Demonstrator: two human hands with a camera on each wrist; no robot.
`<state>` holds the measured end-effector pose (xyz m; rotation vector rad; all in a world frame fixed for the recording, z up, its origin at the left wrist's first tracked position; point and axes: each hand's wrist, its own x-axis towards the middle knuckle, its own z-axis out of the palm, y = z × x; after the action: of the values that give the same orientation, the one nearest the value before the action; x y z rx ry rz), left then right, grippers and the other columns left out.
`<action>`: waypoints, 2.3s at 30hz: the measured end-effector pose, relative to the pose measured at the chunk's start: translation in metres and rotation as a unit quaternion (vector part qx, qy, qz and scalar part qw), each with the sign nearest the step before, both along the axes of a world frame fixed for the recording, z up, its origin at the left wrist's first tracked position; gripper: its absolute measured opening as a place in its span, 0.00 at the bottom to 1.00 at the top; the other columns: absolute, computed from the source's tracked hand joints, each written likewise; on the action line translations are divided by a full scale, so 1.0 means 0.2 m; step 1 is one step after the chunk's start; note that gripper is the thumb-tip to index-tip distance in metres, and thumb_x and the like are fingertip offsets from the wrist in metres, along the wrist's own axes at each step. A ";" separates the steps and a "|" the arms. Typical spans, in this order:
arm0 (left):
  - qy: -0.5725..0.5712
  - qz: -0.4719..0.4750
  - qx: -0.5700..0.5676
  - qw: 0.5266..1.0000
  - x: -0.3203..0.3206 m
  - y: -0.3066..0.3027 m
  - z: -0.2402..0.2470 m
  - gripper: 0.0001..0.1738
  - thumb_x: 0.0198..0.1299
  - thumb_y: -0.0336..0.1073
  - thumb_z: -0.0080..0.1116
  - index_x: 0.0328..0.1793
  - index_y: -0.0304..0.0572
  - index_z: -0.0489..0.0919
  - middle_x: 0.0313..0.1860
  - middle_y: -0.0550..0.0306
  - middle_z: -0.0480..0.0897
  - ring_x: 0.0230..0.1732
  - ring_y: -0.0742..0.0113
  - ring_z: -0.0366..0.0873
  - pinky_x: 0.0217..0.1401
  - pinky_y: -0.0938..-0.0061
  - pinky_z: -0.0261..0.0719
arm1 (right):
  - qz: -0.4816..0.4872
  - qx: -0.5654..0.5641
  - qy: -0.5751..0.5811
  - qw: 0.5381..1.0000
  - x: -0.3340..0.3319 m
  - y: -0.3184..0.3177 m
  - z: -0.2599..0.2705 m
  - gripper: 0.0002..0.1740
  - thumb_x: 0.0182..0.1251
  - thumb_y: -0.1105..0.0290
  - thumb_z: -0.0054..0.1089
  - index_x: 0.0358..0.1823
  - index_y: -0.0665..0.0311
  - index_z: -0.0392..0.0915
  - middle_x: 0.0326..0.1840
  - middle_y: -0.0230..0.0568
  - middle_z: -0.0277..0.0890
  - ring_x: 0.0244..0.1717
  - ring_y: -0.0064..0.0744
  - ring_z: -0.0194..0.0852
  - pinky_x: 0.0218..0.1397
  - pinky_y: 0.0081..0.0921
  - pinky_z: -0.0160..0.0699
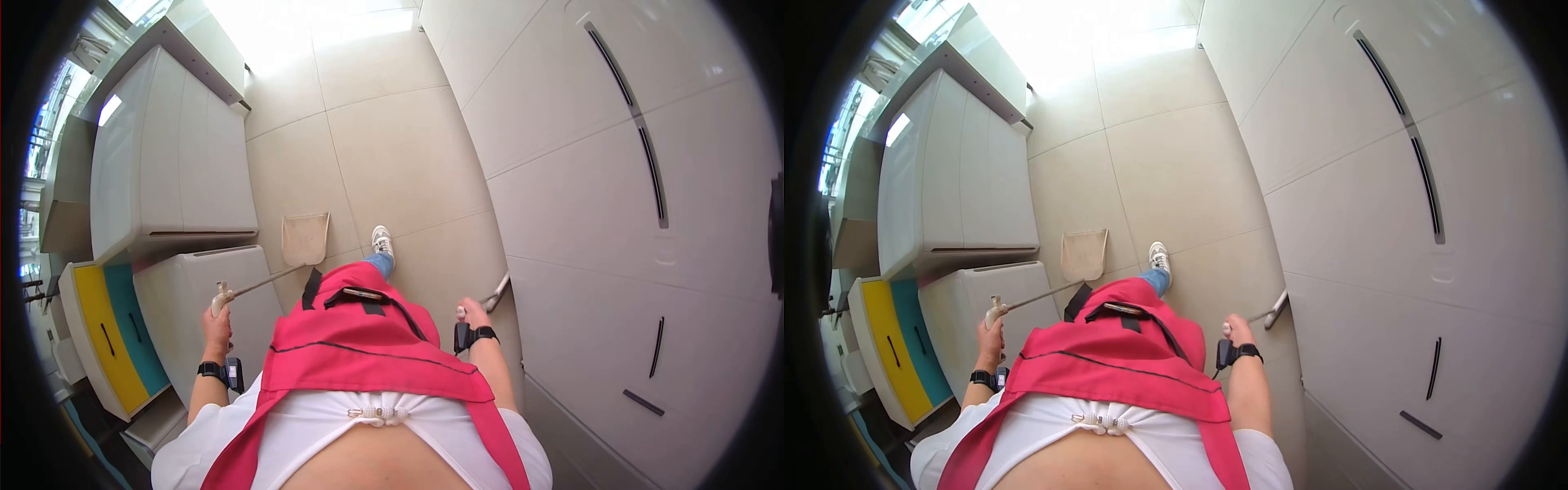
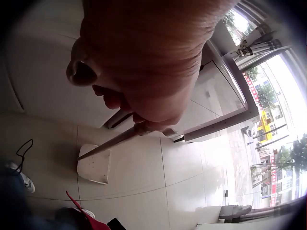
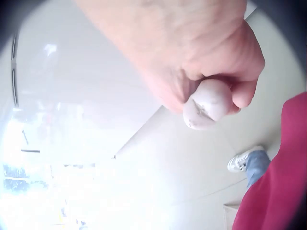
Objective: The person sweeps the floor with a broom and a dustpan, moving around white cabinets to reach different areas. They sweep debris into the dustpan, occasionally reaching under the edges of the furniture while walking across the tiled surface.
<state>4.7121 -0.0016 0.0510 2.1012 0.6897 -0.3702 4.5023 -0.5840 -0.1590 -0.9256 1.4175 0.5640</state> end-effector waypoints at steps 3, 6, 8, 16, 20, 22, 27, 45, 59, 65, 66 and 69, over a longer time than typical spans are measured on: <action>-0.004 0.009 0.038 0.999 -0.02 0.05 -0.04 0.08 0.57 0.34 0.54 0.39 0.37 0.77 0.17 0.65 0.72 0.13 0.76 0.67 0.15 0.78 0.65 | 0.009 0.003 -0.042 0.999 0.70 0.00 0.06 0.09 0.48 0.72 0.53 0.18 0.56 0.62 0.13 0.30 0.58 0.09 0.27 0.55 0.11 0.25 0.55; -0.054 -0.009 0.091 0.994 -0.04 0.15 -0.14 0.12 0.55 0.34 0.55 0.43 0.35 0.79 0.21 0.61 0.76 0.20 0.71 0.71 0.24 0.75 0.70 | -0.011 0.014 -0.080 0.997 1.33 0.02 0.08 0.11 0.48 0.75 0.53 0.18 0.55 0.60 0.14 0.29 0.57 0.09 0.25 0.55 0.10 0.22 0.55; -0.050 -0.018 0.131 0.990 -0.06 0.14 -0.13 0.13 0.55 0.35 0.55 0.43 0.34 0.79 0.23 0.58 0.78 0.24 0.68 0.73 0.30 0.72 0.72 | -0.017 0.026 -0.098 0.995 1.67 0.02 0.09 0.12 0.47 0.77 0.54 0.18 0.54 0.59 0.14 0.28 0.57 0.09 0.24 0.54 0.09 0.20 0.55; -0.066 0.013 0.168 0.983 -0.04 -0.06 -0.01 0.11 0.55 0.36 0.56 0.38 0.34 0.78 0.23 0.47 0.76 0.25 0.63 0.73 0.33 0.67 0.72 | 0.061 0.017 -0.138 0.988 2.19 -0.29 0.55 0.12 0.42 0.84 0.52 0.23 0.59 0.61 0.19 0.33 0.61 0.10 0.25 0.60 0.10 0.18 0.62; -0.029 0.044 0.168 0.984 -0.04 -0.07 -0.01 0.10 0.56 0.35 0.56 0.35 0.33 0.77 0.23 0.45 0.76 0.24 0.61 0.71 0.32 0.66 0.71 | 0.116 -0.057 -0.153 0.980 2.06 -0.39 0.67 0.16 0.42 0.85 0.51 0.33 0.62 0.60 0.20 0.36 0.60 0.08 0.26 0.58 0.06 0.22 0.57; -0.040 0.054 0.168 0.984 -0.02 -0.09 0.02 0.09 0.56 0.34 0.55 0.34 0.33 0.76 0.23 0.45 0.75 0.24 0.59 0.70 0.33 0.66 0.71 | 0.164 -0.080 -0.143 0.973 2.12 -0.39 0.63 0.19 0.42 0.85 0.51 0.37 0.62 0.59 0.20 0.36 0.59 0.08 0.26 0.57 0.05 0.23 0.53; -0.004 0.081 0.202 0.976 -0.01 -0.13 0.05 0.10 0.55 0.35 0.55 0.34 0.33 0.75 0.25 0.41 0.76 0.26 0.51 0.71 0.34 0.64 0.71 | 0.276 -0.071 -0.084 0.955 2.45 -0.26 0.38 0.13 0.44 0.85 0.51 0.31 0.66 0.60 0.18 0.34 0.57 0.07 0.26 0.55 0.06 0.21 0.51; 0.010 0.577 0.026 0.816 -0.34 -1.18 0.17 0.12 0.58 0.41 0.60 0.42 0.42 0.77 0.15 0.69 0.66 0.09 0.81 0.58 0.10 0.81 0.56 | 0.620 0.037 -0.097 0.778 2.58 -0.30 0.88 0.39 0.45 0.87 0.50 0.63 0.63 0.50 0.32 0.34 0.58 0.20 0.25 0.63 0.17 0.26 0.66; -0.053 0.754 0.023 0.655 -0.49 -1.81 0.58 0.12 0.59 0.39 0.61 0.44 0.42 0.77 0.13 0.69 0.62 0.09 0.80 0.57 0.11 0.82 0.57 | 0.775 0.303 -0.239 0.500 2.48 0.21 0.31 0.05 0.55 0.73 0.53 0.33 0.64 0.74 0.20 0.31 0.66 0.21 0.28 0.66 0.23 0.29 0.63; -0.050 0.746 0.048 0.662 -0.64 -1.84 0.36 0.11 0.58 0.37 0.60 0.43 0.39 0.77 0.14 0.68 0.65 0.09 0.80 0.58 0.11 0.82 0.56 | 0.818 0.165 -0.366 0.411 3.00 -0.37 0.33 0.09 0.44 0.81 0.56 0.29 0.61 0.72 0.27 0.37 0.73 0.31 0.37 0.71 0.29 0.27 0.71; -0.054 0.753 0.050 0.653 -0.68 -1.85 0.33 0.11 0.58 0.37 0.60 0.43 0.39 0.77 0.14 0.68 0.65 0.09 0.80 0.58 0.10 0.82 0.56 | 0.766 0.168 -0.171 0.597 3.09 -0.45 0.35 0.12 0.42 0.83 0.53 0.31 0.62 0.70 0.26 0.37 0.70 0.24 0.32 0.69 0.21 0.24 0.68; -0.049 0.790 0.044 0.610 -0.85 -1.92 0.23 0.10 0.58 0.37 0.60 0.41 0.39 0.77 0.14 0.68 0.65 0.08 0.79 0.58 0.10 0.81 0.56 | 0.615 0.133 0.044 0.776 3.32 -0.50 0.54 0.09 0.43 0.83 0.49 0.28 0.63 0.68 0.20 0.35 0.67 0.15 0.26 0.66 0.10 0.20 0.61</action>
<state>4.5430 -0.3852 0.0961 0.8312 2.1179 0.7899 5.1653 -0.6835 -0.0504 -1.5424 0.5839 1.7440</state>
